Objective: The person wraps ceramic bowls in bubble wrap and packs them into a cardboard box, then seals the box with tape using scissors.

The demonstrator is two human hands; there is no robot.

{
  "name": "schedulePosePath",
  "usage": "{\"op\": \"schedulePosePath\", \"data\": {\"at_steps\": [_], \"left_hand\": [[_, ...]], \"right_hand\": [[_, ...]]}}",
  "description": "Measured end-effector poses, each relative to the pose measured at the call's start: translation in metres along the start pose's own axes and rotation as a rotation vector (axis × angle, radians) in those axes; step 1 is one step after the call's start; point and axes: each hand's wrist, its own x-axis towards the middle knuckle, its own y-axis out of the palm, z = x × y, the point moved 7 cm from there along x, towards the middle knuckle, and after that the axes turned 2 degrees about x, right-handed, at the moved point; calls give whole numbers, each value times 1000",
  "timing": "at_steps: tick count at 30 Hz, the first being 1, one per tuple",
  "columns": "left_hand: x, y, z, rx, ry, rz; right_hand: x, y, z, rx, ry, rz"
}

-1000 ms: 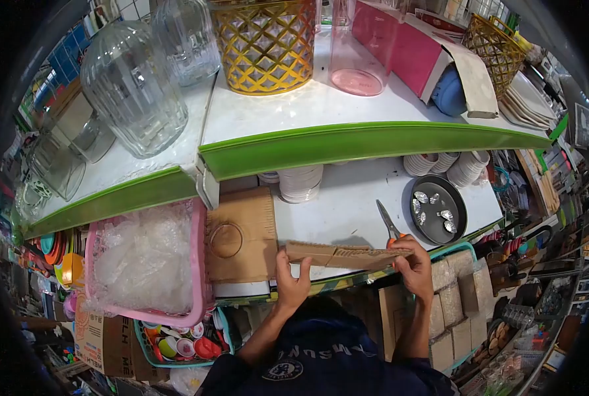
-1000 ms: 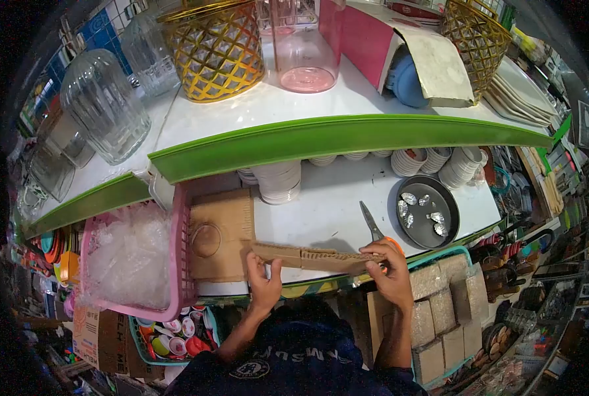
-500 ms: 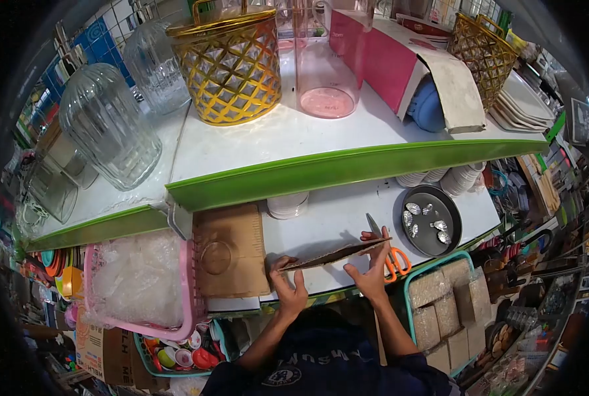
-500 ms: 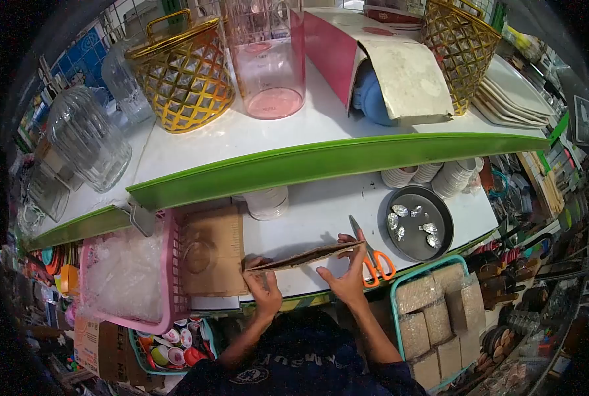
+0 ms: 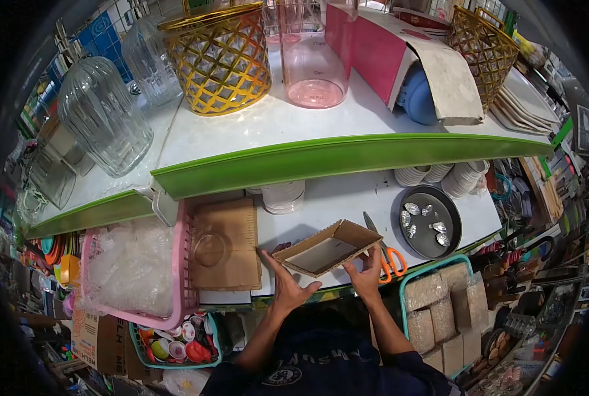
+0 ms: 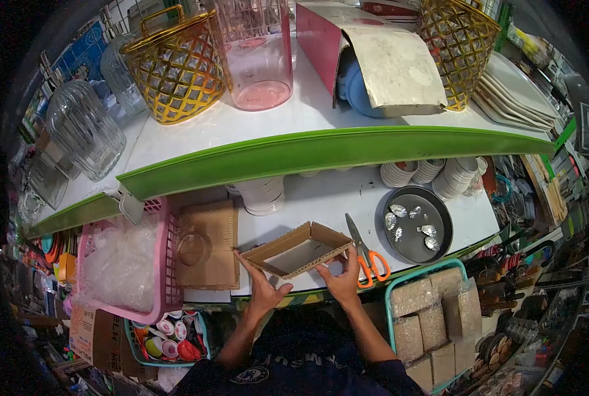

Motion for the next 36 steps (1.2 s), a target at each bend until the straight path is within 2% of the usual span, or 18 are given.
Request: {"op": "schedulePosePath", "data": {"at_steps": [3,5,7,8,14,16,19,21,23,24,26,28,34,36], "left_hand": [[3,1,-8,-39,-14,24],[1,2,-5,-39,-33,48],[-4,2,3,309,23,73],[-6,2,8,307,25,76],[-9,-1,-2,68,186,94],[-6,-4,-7,-238,111,66],[-6,-4,-6,-216,192,65],[-6,-5,-9,-290,132,89],[-4,-5,-13,-359,69,111],[-1,-5,-16,-382,75,121],[2,-7,-14,-409,84,131],[3,-16,-17,-64,275,35],[1,-11,-12,-323,146,92],[5,-12,-17,-302,172,109]], "right_hand": [[-3,-2,3,-19,-51,12],[-4,4,14,-127,-168,77],[-6,2,13,-134,-169,60],[-7,0,12,-142,-168,45],[-11,0,15,-209,-118,1],[-11,1,16,-234,-173,1],[-7,3,21,-296,-273,31],[-5,9,28,-339,-320,51],[-3,16,24,-144,-154,84],[-3,14,24,-145,-156,82],[-6,17,12,-252,-34,200],[-4,19,16,-269,-36,208],[-4,16,15,-370,-101,192],[-4,15,15,-361,-130,168]]}}
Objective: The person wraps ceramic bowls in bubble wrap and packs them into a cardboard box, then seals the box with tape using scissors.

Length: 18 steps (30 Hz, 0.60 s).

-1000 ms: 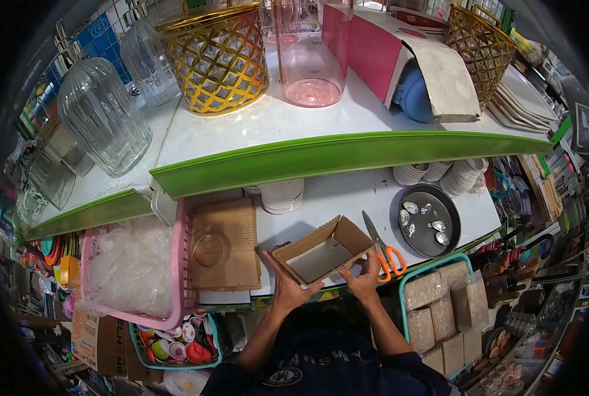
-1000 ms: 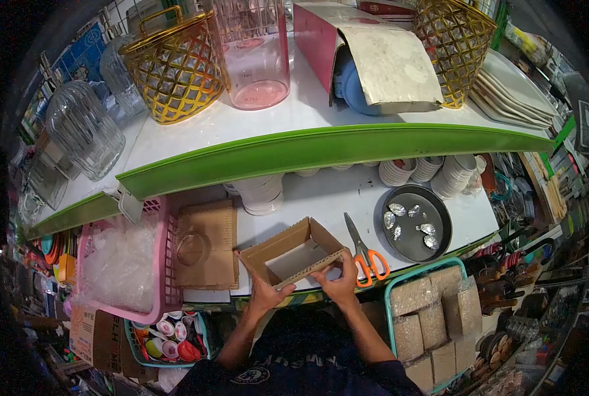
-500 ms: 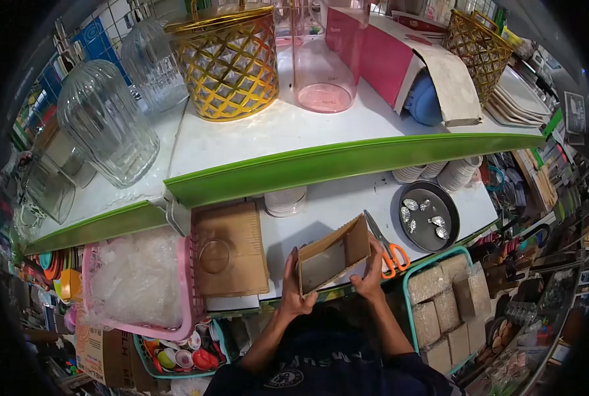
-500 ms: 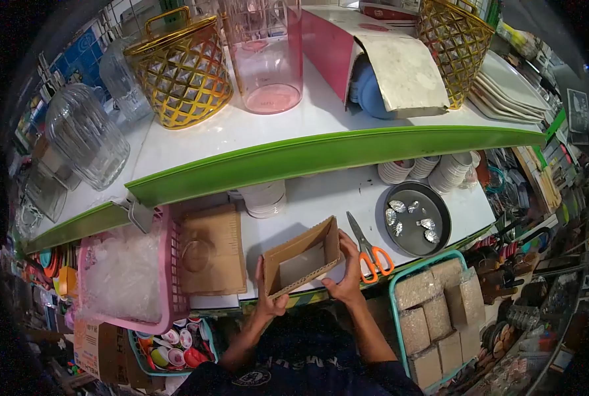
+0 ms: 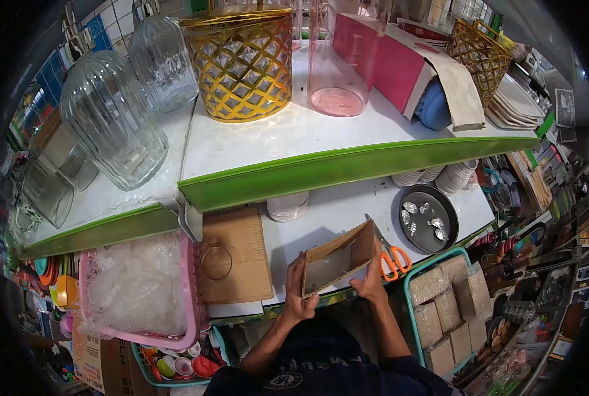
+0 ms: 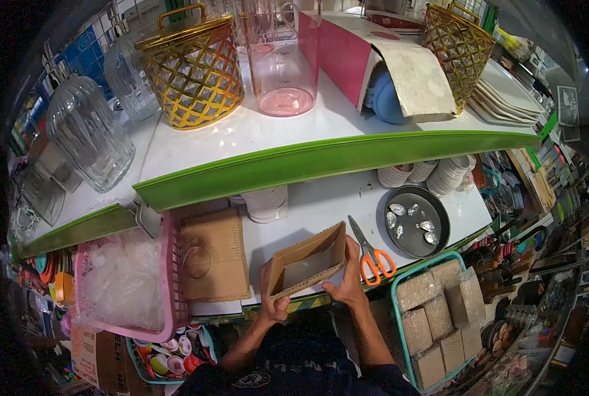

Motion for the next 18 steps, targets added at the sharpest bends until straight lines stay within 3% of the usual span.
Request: {"op": "schedulePosePath", "data": {"at_steps": [3,5,7,12,15,18], "left_hand": [[3,0,-6,23,27,9],[5,2,-6,21,36,-1],[4,-4,-12,65,137,-141],[3,-4,-15,261,138,-30],[2,-1,-14,211,138,-26],[5,0,-15,134,184,-51]], "right_hand": [[0,-1,5,-50,-47,-31],[-1,1,-1,25,74,36],[0,1,7,45,86,41],[-6,4,-4,30,119,90],[-5,0,0,4,63,58],[-5,5,0,-212,-85,116]]}}
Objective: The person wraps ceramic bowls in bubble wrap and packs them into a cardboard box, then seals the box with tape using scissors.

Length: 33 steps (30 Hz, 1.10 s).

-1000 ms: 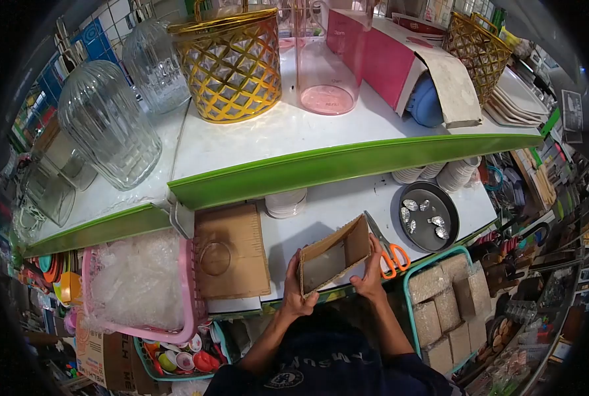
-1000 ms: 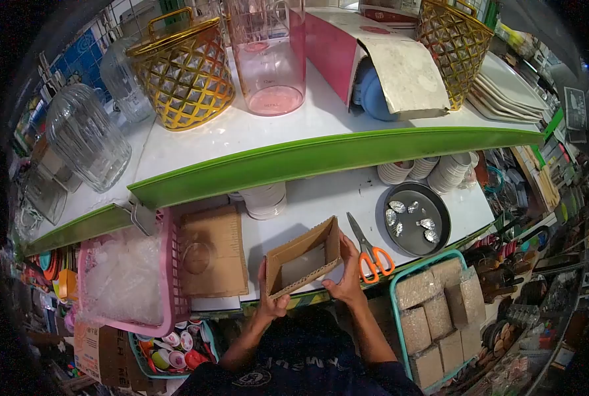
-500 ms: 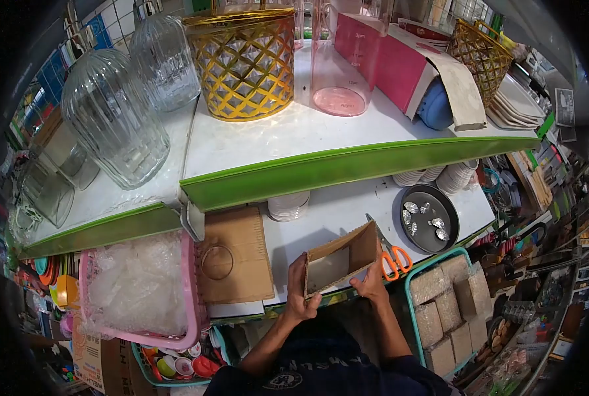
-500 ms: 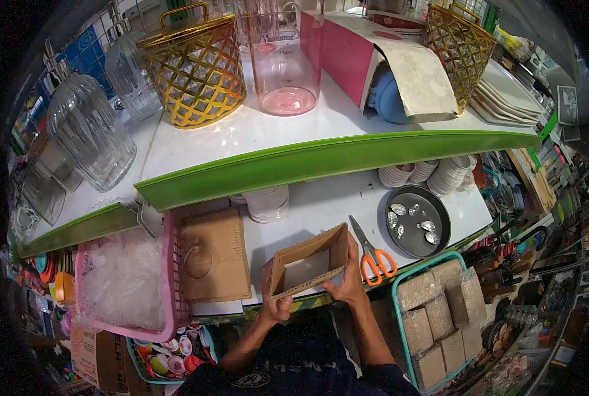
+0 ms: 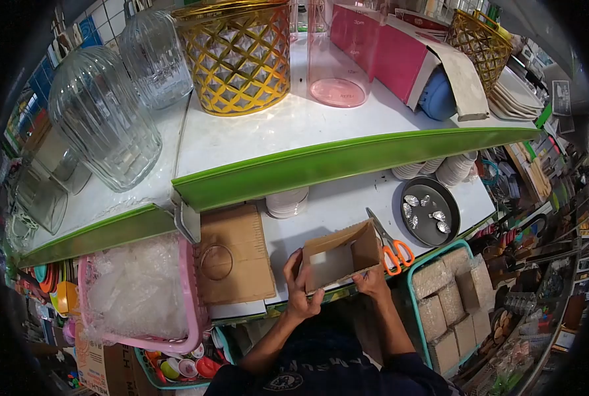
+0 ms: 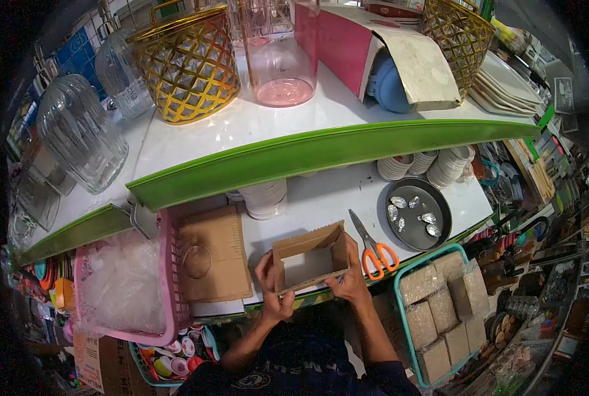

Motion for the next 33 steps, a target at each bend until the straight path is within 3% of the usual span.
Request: {"op": "schedulePosePath", "data": {"at_steps": [2,20,33], "left_hand": [[2,-2,-4,-42,57,-34],[2,-1,3,-93,-10,-45],[1,0,6,-136,-49,-46]], "right_hand": [[4,-4,11,165,-51,-135],[2,-3,13,228,-180,-181],[4,-5,14,320,-125,-227]]}}
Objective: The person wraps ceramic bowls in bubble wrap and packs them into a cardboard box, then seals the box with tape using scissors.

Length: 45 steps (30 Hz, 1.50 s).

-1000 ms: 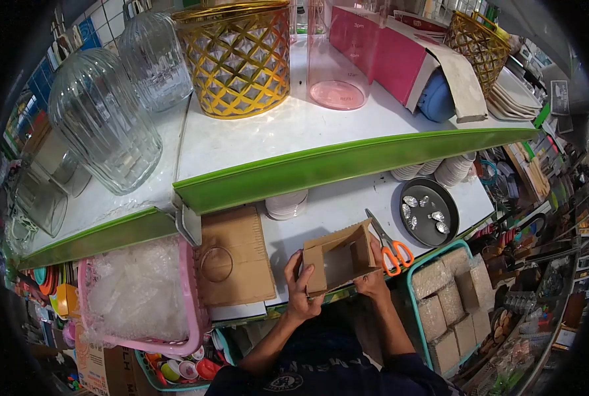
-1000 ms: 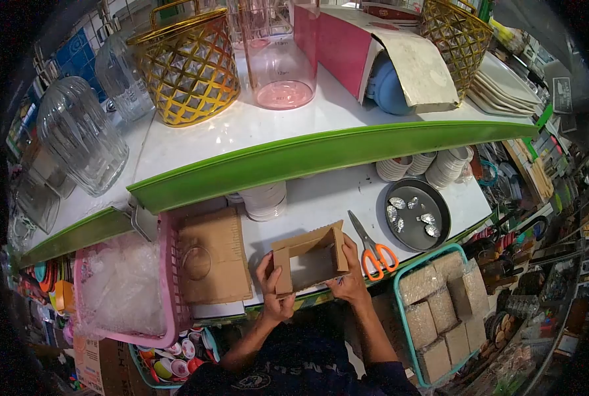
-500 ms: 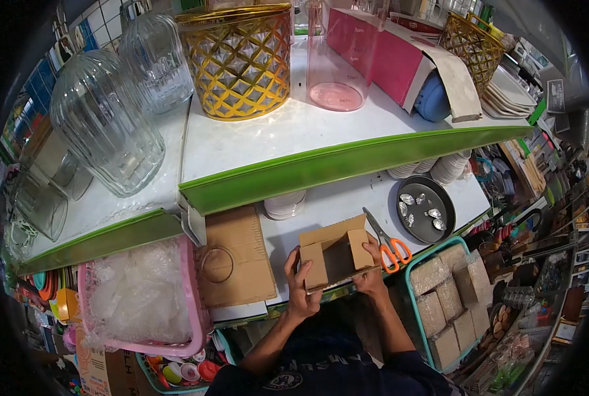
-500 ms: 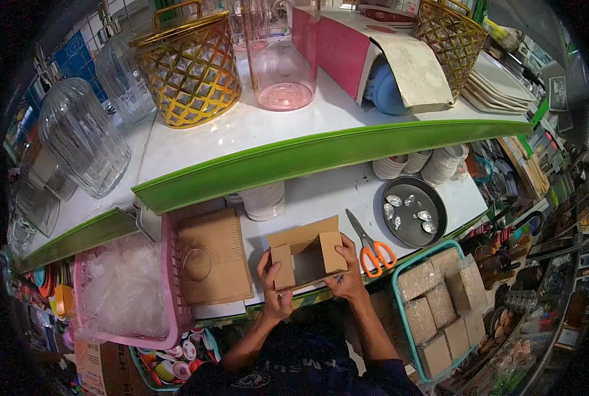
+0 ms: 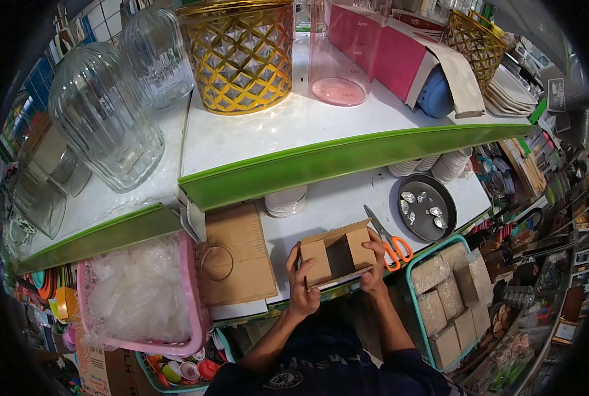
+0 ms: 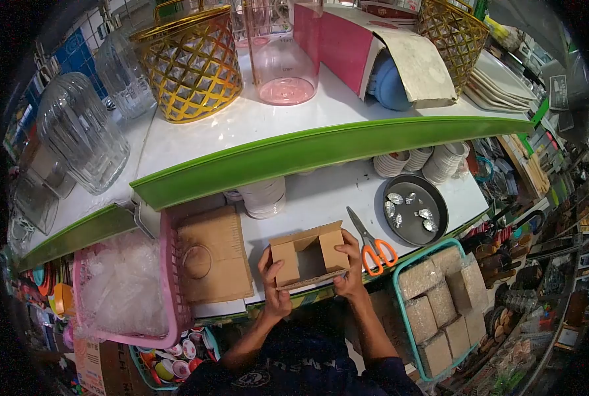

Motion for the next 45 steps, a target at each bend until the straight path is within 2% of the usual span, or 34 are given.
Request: {"op": "schedulePosePath", "data": {"at_steps": [5,17,19,23,28,31,34,45], "left_hand": [[1,0,-1,7,-2,-2],[17,-12,-18,14,-5,-65],[19,-13,-20,88,-96,-33],[16,-12,-13,45,-109,-32],[15,-15,-13,-74,-125,-177],[24,-17,-24,111,-128,-70],[23,-17,-23,129,-128,-31],[26,-18,-29,142,-148,-71]], "right_hand": [[-2,0,-5,49,46,-84],[-1,-1,-5,16,34,-132],[-2,0,-9,28,27,-136],[-1,-1,-7,8,13,-118],[-7,0,-16,1,9,-102],[-7,0,-11,-17,4,-111],[-9,0,-9,-11,31,-143],[2,5,11,114,185,-93]]}}
